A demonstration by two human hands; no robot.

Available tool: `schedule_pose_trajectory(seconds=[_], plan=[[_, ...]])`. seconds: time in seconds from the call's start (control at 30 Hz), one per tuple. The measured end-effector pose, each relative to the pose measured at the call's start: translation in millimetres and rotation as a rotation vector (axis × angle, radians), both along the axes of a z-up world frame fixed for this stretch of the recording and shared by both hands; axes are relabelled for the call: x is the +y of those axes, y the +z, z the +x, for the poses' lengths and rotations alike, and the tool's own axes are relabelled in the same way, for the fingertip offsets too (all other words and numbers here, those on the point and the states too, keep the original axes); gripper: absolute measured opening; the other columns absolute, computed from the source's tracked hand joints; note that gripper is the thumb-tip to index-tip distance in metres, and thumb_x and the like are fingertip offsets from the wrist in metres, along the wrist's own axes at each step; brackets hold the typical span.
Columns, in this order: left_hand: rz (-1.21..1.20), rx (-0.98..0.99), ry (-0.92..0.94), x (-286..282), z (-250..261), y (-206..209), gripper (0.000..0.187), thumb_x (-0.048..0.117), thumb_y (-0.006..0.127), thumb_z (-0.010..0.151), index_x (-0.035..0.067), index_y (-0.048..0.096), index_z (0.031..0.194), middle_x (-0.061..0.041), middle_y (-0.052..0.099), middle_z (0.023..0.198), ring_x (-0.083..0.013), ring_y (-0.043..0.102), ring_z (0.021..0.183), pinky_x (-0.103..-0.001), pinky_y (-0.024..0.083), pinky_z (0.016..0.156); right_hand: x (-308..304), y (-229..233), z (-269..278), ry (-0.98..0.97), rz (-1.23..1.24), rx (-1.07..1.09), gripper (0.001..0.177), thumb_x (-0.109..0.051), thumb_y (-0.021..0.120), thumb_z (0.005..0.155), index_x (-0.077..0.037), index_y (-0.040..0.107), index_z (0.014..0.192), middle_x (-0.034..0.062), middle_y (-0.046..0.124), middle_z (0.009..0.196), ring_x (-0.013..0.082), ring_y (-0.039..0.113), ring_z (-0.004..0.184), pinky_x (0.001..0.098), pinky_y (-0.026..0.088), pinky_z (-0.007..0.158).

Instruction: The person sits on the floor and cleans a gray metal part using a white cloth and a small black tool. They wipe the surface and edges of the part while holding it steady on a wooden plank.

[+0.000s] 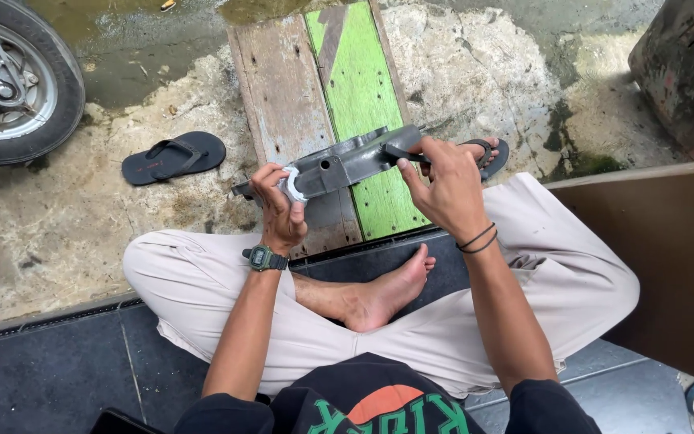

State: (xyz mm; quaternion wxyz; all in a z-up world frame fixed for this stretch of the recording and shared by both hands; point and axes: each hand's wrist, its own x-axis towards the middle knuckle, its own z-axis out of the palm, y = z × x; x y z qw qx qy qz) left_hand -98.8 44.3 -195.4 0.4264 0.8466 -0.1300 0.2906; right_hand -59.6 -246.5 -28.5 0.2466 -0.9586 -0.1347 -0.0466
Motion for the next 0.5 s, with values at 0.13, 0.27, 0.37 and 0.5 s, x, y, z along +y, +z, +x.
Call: schedule_pose_trajectory(seconds=[0.13, 0.27, 0.37, 0.5], plan=[[0.033, -0.024, -0.055, -0.1, 3.5, -3.9, 0.058, 0.048, 0.028, 0.096, -0.001, 0.050, 0.117, -0.015, 0.050, 0.112, -0.0360, 0.053, 0.106, -0.049, 0.035, 0.100, -13.4, -8.2, 7.9, -0.024, -0.166, -0.056, 0.023, -0.035, 0.055, 0.105, -0.014, 0.065, 0.105, 0.0072, 0.062, 0.082, 0.0299, 0.063, 0.087, 0.0437, 0.043, 0.083], [0.057, -0.038, -0.042, -6.4, -0.4, 7.2, 0.062, 0.051, 0.032, 0.105, -0.005, 0.050, 0.122, -0.018, 0.054, 0.113, -0.0386, 0.055, 0.104, -0.049, 0.037, 0.100, -15.5, -16.5, 11.9, -0.107, -0.115, 0.038, 0.030, -0.035, 0.036, 0.113, -0.011, 0.051, 0.104, 0.0137, 0.062, 0.075, 0.0345, 0.064, 0.079, 0.0440, 0.039, 0.077], [0.044, -0.042, -0.051, -10.9, 0.4, 16.1, 0.064, 0.056, 0.037, 0.106, -0.004, 0.051, 0.124, -0.018, 0.056, 0.117, -0.0393, 0.057, 0.111, -0.050, 0.038, 0.102, -5.5, -16.6, 16.2, -0.121, -0.101, -0.049, 0.023, -0.033, 0.047, 0.110, -0.014, 0.050, 0.097, 0.0108, 0.063, 0.069, 0.0328, 0.066, 0.071, 0.0415, 0.037, 0.073], [0.008, -0.023, -0.073, -15.7, 2.3, 27.3, 0.068, 0.060, 0.037, 0.105, -0.003, 0.049, 0.125, -0.018, 0.058, 0.124, -0.0398, 0.058, 0.124, -0.051, 0.037, 0.110, 27.1, -20.9, 17.0, -0.042, -0.188, -0.241, 0.026, -0.039, 0.066, 0.095, -0.020, 0.053, 0.083, 0.0063, 0.062, 0.064, 0.0293, 0.068, 0.067, 0.0402, 0.041, 0.077]])
